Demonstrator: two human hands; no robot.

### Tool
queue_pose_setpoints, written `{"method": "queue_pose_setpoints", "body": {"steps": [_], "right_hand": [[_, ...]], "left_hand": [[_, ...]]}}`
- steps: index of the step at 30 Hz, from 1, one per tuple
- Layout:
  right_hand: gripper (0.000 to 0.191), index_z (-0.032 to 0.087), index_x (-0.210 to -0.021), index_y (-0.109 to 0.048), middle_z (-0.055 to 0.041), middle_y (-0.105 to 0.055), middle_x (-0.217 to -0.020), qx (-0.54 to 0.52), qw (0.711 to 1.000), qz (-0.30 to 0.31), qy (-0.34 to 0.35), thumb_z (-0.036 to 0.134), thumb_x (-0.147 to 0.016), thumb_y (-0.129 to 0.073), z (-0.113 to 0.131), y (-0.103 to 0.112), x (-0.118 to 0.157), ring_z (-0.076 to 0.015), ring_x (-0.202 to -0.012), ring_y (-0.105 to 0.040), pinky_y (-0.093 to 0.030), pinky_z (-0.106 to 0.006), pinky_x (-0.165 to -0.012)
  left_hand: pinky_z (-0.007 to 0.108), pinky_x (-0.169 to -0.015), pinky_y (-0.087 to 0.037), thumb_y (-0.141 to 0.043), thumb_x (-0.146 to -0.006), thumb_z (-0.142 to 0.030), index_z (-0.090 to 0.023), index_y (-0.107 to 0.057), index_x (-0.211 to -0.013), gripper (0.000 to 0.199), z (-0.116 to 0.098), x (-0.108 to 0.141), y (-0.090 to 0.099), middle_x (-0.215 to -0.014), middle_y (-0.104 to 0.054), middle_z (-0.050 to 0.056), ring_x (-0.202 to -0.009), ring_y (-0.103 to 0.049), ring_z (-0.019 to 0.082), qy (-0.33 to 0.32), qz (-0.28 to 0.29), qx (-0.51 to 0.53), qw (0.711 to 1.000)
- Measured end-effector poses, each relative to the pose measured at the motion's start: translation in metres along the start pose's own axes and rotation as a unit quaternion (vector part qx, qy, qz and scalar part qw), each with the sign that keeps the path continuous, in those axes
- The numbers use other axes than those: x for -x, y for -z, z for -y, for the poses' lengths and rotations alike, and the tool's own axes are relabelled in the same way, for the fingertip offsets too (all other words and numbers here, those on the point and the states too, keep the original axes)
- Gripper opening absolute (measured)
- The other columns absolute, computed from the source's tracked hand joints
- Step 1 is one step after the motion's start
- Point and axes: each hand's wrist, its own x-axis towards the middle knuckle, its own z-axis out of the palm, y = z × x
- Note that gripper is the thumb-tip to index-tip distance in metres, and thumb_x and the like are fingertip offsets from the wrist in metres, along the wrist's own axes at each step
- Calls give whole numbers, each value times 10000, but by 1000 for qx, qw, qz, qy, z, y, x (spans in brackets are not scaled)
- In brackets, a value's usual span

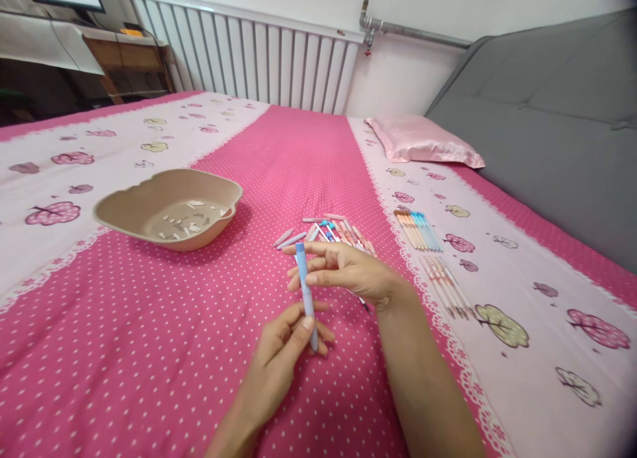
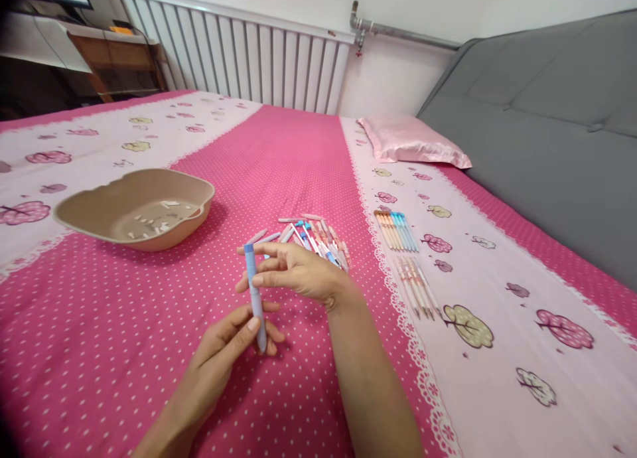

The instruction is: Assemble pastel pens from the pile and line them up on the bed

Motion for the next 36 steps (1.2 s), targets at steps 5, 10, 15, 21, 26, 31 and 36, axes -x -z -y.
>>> {"method": "queue_pose_setpoints", "body": {"steps": [5, 10, 15, 21, 26, 31, 36], "right_hand": [[544, 177, -1205, -578, 38, -614, -735, 27, 998, -55, -23, 247, -698, -763, 1, -3, -3, -101, -716, -593, -435, -269, -771], [527, 154, -1115, -618, 58, -571, -667, 72, 993, -92, -33, 236, -631, -809, 3, -7, -3, -94, -664, -558, -425, -247, -692], [488, 172, -1125, -608, 13, -634, -802, 31, 997, -72, -22, 227, -672, -781, 2, -8, -3, -112, -762, -603, -456, -261, -752], [475, 167, -1267, -518, -78, -695, -1031, -41, 999, 29, 21, 160, -809, -644, 4, -4, 2, -142, -992, -629, -462, -297, -885], [514, 188, -1315, -489, -72, -705, -1016, -52, 994, 93, 33, 188, -825, -644, 1, -4, 4, -144, -943, -658, -484, -295, -862], [516, 185, -1296, -516, -61, -713, -938, -56, 993, 102, 26, 227, -807, -677, 0, -6, 3, -145, -884, -675, -488, -304, -855], [474, 192, -1215, -590, -34, -715, -874, -39, 998, 48, 6, 238, -762, -721, 1, -8, 1, -132, -822, -675, -493, -284, -817]], "left_hand": [[280, -703, -480, -518, -886, -355, -143, -613, -1071, 296, -2, -1, -1, -799, -691, 57, -689, -611, 143, 1, 3, -14, 1000], [284, -708, -473, -516, -888, -360, -132, -612, -1039, 290, -2, -1, 0, -807, -688, 63, -701, -608, 147, -4, 11, -25, 1000], [284, -711, -461, -513, -891, -357, -145, -600, -1051, 279, -1, -1, 0, -797, -686, 55, -703, -607, 148, 4, 11, -4, 1000], [276, -704, -433, -473, -909, -352, -150, -630, -1011, 276, -3, 4, 3, -708, -670, 49, -679, -597, 145, 34, 65, 85, 994], [268, -650, -436, -501, -893, -354, -145, -668, -964, 277, -6, 8, 4, -664, -659, 52, -628, -594, 145, 44, 115, 183, 975], [240, -637, -431, -523, -885, -352, -147, -687, -946, 269, -9, 8, 5, -666, -681, 56, -626, -594, 129, 39, 125, 194, 972], [232, -645, -436, -589, -849, -349, -170, -690, -886, 209, -9, 7, 3, -685, -708, 47, -643, -606, 128, 32, 72, 157, 984]]}}
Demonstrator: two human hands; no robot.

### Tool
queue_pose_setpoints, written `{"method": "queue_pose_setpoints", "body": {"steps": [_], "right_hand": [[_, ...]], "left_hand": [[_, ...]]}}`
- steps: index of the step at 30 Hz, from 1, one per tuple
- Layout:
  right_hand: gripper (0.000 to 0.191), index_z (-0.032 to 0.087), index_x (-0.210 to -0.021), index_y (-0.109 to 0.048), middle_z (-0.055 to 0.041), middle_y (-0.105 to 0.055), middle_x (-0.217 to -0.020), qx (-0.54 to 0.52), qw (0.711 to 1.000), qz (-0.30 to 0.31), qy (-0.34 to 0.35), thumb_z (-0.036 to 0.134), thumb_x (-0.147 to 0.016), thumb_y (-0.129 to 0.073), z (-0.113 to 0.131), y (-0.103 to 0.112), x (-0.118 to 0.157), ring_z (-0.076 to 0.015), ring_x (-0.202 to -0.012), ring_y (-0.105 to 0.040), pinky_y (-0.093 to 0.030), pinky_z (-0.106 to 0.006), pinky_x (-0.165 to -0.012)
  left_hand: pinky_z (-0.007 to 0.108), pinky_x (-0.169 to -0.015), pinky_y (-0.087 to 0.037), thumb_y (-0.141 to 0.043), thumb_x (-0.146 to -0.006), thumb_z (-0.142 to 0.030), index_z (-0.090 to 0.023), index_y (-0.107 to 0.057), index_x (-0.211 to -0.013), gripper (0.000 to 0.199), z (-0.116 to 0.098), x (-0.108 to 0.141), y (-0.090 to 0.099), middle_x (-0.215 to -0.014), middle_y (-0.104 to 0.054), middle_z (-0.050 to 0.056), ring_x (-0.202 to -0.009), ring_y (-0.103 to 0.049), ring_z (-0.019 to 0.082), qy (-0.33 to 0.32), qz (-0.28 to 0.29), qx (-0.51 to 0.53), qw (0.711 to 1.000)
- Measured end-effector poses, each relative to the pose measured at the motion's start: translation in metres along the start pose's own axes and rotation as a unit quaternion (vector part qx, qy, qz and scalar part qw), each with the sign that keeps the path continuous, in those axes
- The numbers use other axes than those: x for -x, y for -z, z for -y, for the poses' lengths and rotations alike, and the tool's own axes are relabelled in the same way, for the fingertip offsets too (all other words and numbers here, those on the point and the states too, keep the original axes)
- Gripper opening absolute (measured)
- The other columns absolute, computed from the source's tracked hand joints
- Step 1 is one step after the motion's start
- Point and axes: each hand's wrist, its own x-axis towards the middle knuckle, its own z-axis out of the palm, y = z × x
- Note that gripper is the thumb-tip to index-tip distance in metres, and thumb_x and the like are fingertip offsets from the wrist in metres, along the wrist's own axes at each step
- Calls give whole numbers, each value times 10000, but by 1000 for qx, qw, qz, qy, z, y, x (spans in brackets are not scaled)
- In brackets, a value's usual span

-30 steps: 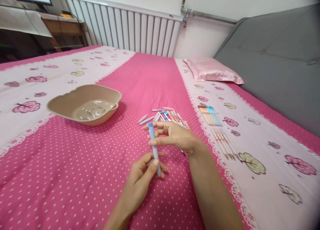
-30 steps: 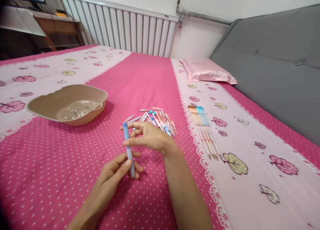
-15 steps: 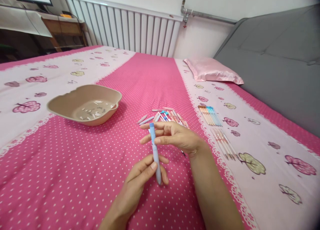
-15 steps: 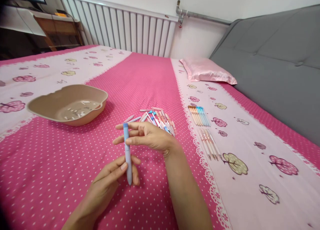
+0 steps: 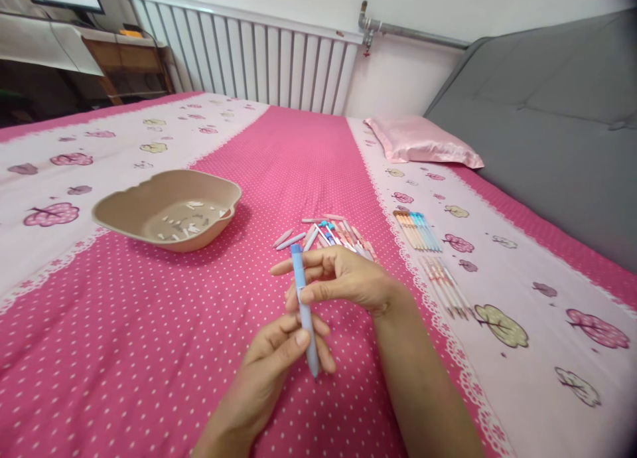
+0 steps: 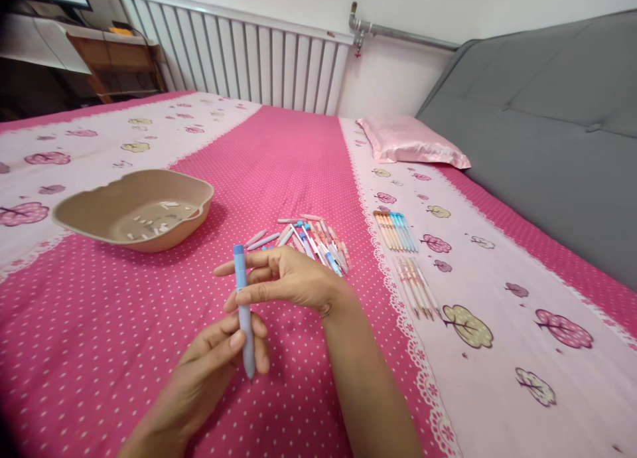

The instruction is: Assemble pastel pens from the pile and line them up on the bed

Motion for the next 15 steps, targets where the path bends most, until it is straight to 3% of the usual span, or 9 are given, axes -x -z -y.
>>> {"method": "queue_pose_setpoints", "body": {"steps": [7, 15], "right_hand": [[464, 175, -1155, -640, -36, -724, -822, 44, 997, -68, -19, 292, -721, -754, 4, -5, -2, -138, -761, -677, -503, -300, -799], [523, 180, -1190, -622, -53, -729, -855, 68, 996, -58, -30, 326, -708, -760, -2, -6, -7, -171, -816, -688, -505, -349, -837]], "left_hand": [[252, -682, -460, -686, -767, -372, -159, -679, -815, 219, 3, -7, 2, -713, -714, 46, -674, -635, 143, -19, -110, -79, 991], [218, -591, -441, -787, -640, -340, -148, -623, -675, 256, 5, -10, -1, -597, -661, 4, -558, -573, 99, -30, -194, -102, 975]]}}
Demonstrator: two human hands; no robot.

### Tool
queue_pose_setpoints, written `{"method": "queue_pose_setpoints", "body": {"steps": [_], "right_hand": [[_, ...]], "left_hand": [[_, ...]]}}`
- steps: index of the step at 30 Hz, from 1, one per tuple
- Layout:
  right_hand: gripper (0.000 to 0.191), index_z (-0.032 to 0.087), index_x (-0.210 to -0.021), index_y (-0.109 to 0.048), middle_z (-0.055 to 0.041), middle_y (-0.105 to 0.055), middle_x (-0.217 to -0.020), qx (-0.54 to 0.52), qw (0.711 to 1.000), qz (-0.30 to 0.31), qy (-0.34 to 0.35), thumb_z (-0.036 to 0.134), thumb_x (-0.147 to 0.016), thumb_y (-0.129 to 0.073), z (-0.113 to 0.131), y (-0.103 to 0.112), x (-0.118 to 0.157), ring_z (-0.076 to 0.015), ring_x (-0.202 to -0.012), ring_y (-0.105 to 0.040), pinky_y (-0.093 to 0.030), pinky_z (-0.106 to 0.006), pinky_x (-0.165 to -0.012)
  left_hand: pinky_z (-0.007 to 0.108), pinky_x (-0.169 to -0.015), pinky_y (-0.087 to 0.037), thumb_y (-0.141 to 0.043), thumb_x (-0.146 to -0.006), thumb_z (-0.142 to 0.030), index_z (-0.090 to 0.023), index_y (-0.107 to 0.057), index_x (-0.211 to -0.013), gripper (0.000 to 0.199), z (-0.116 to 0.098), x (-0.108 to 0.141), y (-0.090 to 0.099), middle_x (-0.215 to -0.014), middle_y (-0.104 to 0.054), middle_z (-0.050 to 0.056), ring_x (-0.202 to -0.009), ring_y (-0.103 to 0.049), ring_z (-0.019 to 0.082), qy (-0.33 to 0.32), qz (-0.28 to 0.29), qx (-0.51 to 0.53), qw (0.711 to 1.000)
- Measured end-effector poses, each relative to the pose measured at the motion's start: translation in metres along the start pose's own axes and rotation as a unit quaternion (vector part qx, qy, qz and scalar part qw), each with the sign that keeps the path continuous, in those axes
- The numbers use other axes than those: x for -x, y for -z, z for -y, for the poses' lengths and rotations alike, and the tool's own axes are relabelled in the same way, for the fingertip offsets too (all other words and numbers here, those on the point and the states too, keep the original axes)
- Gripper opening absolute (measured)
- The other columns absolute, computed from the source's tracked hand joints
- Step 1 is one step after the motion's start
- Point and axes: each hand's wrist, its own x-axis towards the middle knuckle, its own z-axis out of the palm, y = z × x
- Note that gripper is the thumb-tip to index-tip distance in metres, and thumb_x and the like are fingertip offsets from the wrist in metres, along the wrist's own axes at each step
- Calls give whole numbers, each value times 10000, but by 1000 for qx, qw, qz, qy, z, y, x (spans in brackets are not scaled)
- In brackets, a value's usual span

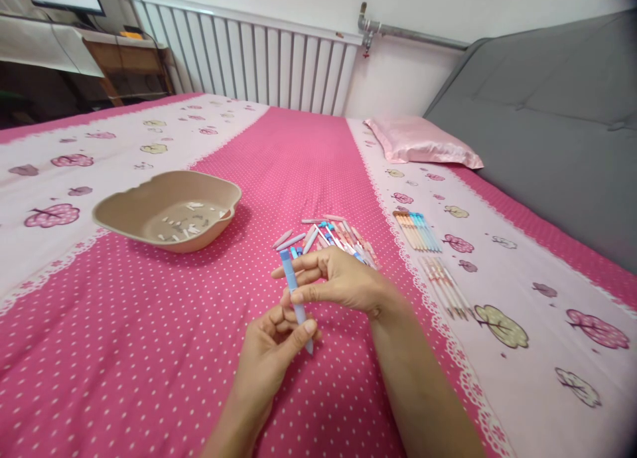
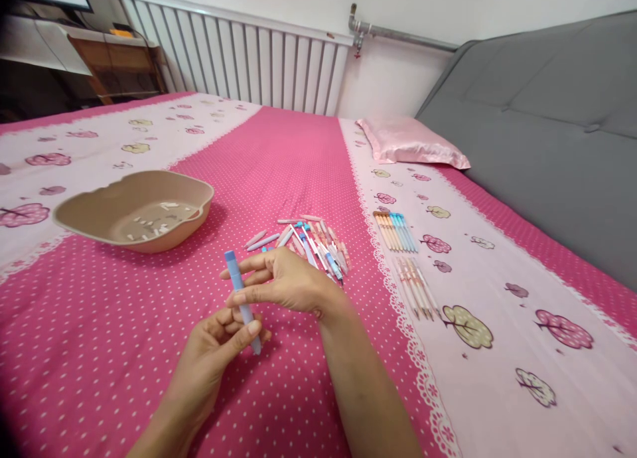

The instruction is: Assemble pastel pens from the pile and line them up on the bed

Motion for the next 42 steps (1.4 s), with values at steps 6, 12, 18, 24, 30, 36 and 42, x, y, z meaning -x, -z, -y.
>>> {"method": "queue_pose_setpoints", "body": {"steps": [6, 12, 18, 24, 30, 36, 42], "right_hand": [[489, 169, -1175, -628, -51, -730, -856, -18, 999, 24, 11, 315, -724, -747, 0, 0, 1, -161, -823, -687, -507, -326, -831], [421, 159, -1149, -624, -59, -725, -892, -70, 996, 61, 7, 226, -745, -722, 1, 3, 5, -134, -740, -679, -524, -238, -657], [436, 160, -1153, -629, -60, -727, -884, -62, 996, 72, 4, 254, -740, -732, 2, 6, 7, -135, -793, -676, -515, -240, -710], [406, 158, -1096, -662, -31, -716, -782, -79, 995, 67, -2, 262, -715, -755, 2, 4, 6, -69, -567, -581, -456, -192, -557], [423, 171, -1095, -670, -46, -718, -826, -45, 998, 32, -7, 315, -707, -758, 1, 1, 4, -80, -567, -570, -450, -218, -548], [413, 171, -1079, -677, -57, -717, -837, -12, 1000, -13, -22, 310, -698, -754, 0, -5, 0, -130, -672, -632, -477, -239, -581], [367, 134, -1024, -675, -33, -686, -761, -25, 996, -73, -53, 187, -670, -752, 0, -18, -7, -118, -640, -628, -503, -223, -563]], "left_hand": [[203, -534, -431, -809, -607, -339, -149, -588, -640, 293, 3, -1, 1, -564, -623, -13, -517, -544, 88, -15, -2, -1, 1000], [307, -786, -489, -673, -769, -405, -180, -661, -1053, 363, -1, 4, 3, -899, -727, 82, -825, -659, 197, -17, 82, 33, 996], [352, -886, -448, -598, -826, -415, -191, -721, -980, 298, -2, 7, 6, -995, -726, 98, -966, -630, 240, 3, 113, 1, 994], [328, -891, -447, -630, -805, -409, -188, -750, -892, 266, -1, 4, 6, -961, -735, 93, -953, -636, 228, -5, 102, 2, 995], [326, -846, -479, -686, -757, -393, -183, -746, -910, 267, -2, 1, 4, -908, -743, 92, -875, -667, 224, -4, 63, 26, 998], [277, -777, -492, -715, -732, -380, -180, -761, -867, 246, 2, -3, 8, -848, -749, 85, -809, -666, 192, -12, 8, -11, 1000], [249, -701, -495, -742, -697, -393, -172, -765, -839, 264, 8, -6, 9, -775, -745, 74, -739, -660, 173, -15, -45, -5, 999]]}}
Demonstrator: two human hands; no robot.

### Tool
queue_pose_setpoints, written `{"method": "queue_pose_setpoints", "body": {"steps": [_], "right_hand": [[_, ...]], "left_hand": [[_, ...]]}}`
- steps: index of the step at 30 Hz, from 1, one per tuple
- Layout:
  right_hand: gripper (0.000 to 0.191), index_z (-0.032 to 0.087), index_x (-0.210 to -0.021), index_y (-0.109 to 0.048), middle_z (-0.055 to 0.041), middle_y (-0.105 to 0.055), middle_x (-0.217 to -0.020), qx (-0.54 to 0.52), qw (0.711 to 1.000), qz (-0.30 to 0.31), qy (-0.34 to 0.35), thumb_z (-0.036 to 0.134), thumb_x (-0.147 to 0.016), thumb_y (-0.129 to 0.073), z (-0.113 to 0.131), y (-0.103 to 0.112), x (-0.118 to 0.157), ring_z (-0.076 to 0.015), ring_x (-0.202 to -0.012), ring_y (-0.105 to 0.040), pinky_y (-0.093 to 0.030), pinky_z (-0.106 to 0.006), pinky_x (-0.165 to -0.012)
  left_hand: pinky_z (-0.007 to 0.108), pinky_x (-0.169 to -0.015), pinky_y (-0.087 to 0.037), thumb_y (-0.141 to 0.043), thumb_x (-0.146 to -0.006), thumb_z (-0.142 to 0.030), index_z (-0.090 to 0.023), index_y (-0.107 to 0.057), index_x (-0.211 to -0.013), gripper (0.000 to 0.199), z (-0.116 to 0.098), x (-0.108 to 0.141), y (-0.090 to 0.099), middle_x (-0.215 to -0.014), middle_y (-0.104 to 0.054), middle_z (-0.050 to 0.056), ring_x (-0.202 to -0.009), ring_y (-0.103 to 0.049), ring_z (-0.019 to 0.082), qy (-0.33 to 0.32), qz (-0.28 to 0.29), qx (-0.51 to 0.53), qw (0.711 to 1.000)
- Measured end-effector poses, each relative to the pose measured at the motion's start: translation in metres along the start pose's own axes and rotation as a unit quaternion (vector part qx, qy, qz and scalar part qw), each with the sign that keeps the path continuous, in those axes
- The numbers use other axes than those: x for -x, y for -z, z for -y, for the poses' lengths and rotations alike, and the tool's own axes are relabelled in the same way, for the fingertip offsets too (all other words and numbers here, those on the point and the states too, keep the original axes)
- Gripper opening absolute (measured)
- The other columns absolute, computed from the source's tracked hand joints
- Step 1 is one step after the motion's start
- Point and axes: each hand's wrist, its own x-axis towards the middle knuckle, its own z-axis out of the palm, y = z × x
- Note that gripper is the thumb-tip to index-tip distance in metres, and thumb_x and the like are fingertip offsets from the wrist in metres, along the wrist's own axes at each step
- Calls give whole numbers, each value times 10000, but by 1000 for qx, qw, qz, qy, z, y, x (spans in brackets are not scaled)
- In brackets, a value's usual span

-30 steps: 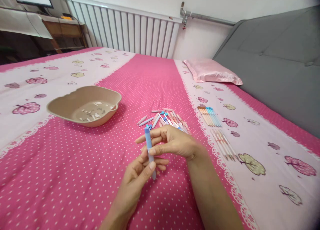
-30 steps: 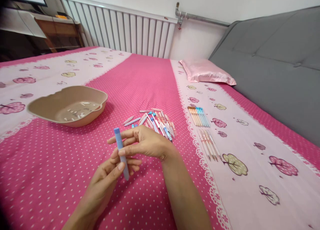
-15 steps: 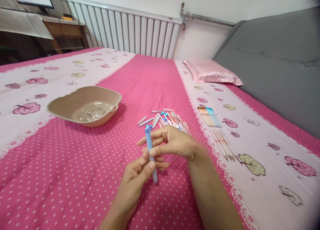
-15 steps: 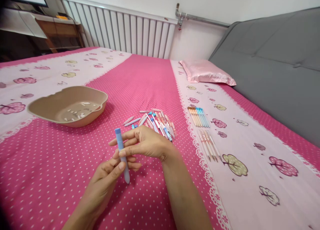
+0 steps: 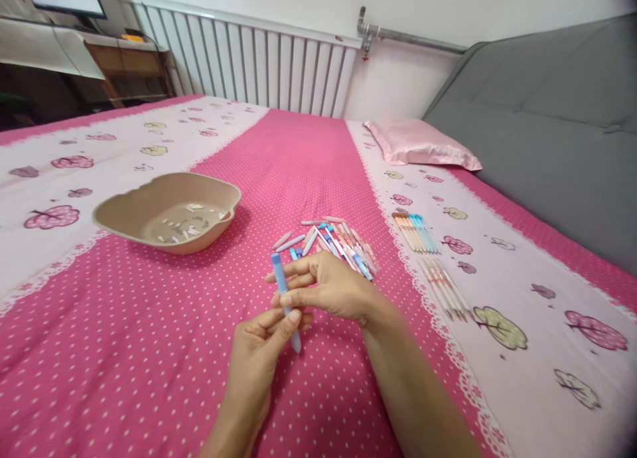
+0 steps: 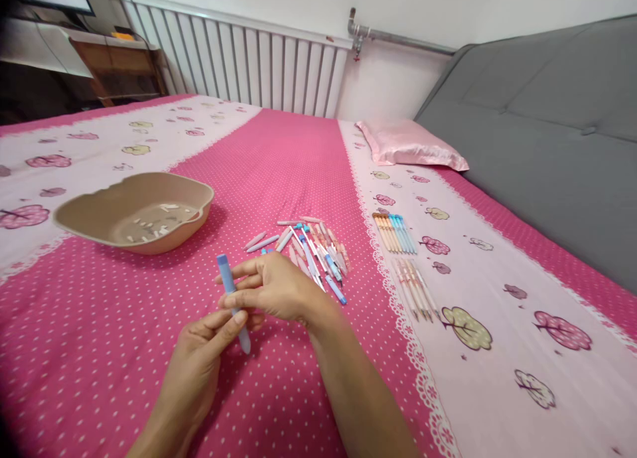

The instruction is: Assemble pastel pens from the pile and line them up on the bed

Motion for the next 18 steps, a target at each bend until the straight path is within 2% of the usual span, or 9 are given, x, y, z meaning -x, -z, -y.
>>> {"method": "queue_pose_setpoints", "body": {"steps": [3, 5, 8, 10, 12, 14, 16, 18], "right_hand": [[470, 162, -1125, -624, -17, -677, -769, -3, 1000, -17, 10, 198, -676, -756, 0, -6, -2, -110, -602, -613, -486, -209, -509], [511, 178, -1174, -590, -17, -678, -806, 3, 999, -16, 30, 210, -691, -752, -1, -5, -4, -117, -640, -625, -498, -219, -538], [397, 177, -1150, -595, -49, -687, -948, 39, 994, -30, 96, 239, -770, -689, -6, 6, -12, -145, -870, -649, -522, -281, -772], [271, 173, -1104, -612, -75, -678, -1055, 79, 982, -104, 134, 229, -839, -599, -13, 20, -19, -153, -988, -631, -484, -324, -897], [247, 162, -1080, -617, -89, -683, -1064, 140, 954, -225, 140, 133, -848, -535, -21, 36, -26, -159, -987, -640, -478, -351, -917], [313, 150, -1071, -627, -102, -685, -1078, 228, 909, -323, 134, 37, -815, -488, -30, 49, -32, -168, -1002, -644, -468, -358, -936], [354, 161, -1064, -642, -93, -697, -1067, 309, 875, -352, 119, 9, -795, -469, -35, 57, -35, -181, -1005, -650, -464, -366, -943], [356, 178, -1072, -652, -81, -703, -1067, 376, 857, -336, 110, 29, -806, -469, -38, 58, -37, -195, -1021, -646, -456, -372, -952]], "left_hand": [[237, -685, -495, -749, -685, -405, -165, -760, -844, 288, -1, 0, 0, -760, -739, 70, -728, -657, 164, -8, -22, 20, 1000], [222, -648, -490, -750, -682, -414, -162, -749, -871, 315, -2, 1, 0, -767, -735, 66, -725, -655, 158, -10, -33, 34, 999], [202, -604, -478, -765, -663, -412, -159, -723, -915, 360, -4, 1, -1, -752, -726, 55, -700, -650, 143, 4, -58, 53, 997], [194, -602, -477, -777, -646, -408, -155, -706, -918, 379, -5, 1, -1, -733, -720, 46, -676, -646, 130, 16, -78, 66, 995], [195, -617, -482, -783, -636, -409, -147, -693, -917, 394, -5, 1, -1, -726, -716, 42, -662, -645, 123, 22, -88, 78, 993], [198, -631, -488, -782, -634, -411, -142, -684, -923, 407, -5, 0, -2, -729, -716, 41, -658, -645, 120, 25, -89, 83, 992], [197, -631, -488, -782, -634, -411, -139, -677, -926, 413, -5, 0, -2, -729, -715, 38, -651, -643, 116, 28, -88, 84, 992], [191, -624, -485, -781, -635, -409, -140, -674, -924, 409, -5, 0, -2, -730, -714, 33, -640, -638, 108, 30, -84, 83, 993]]}}
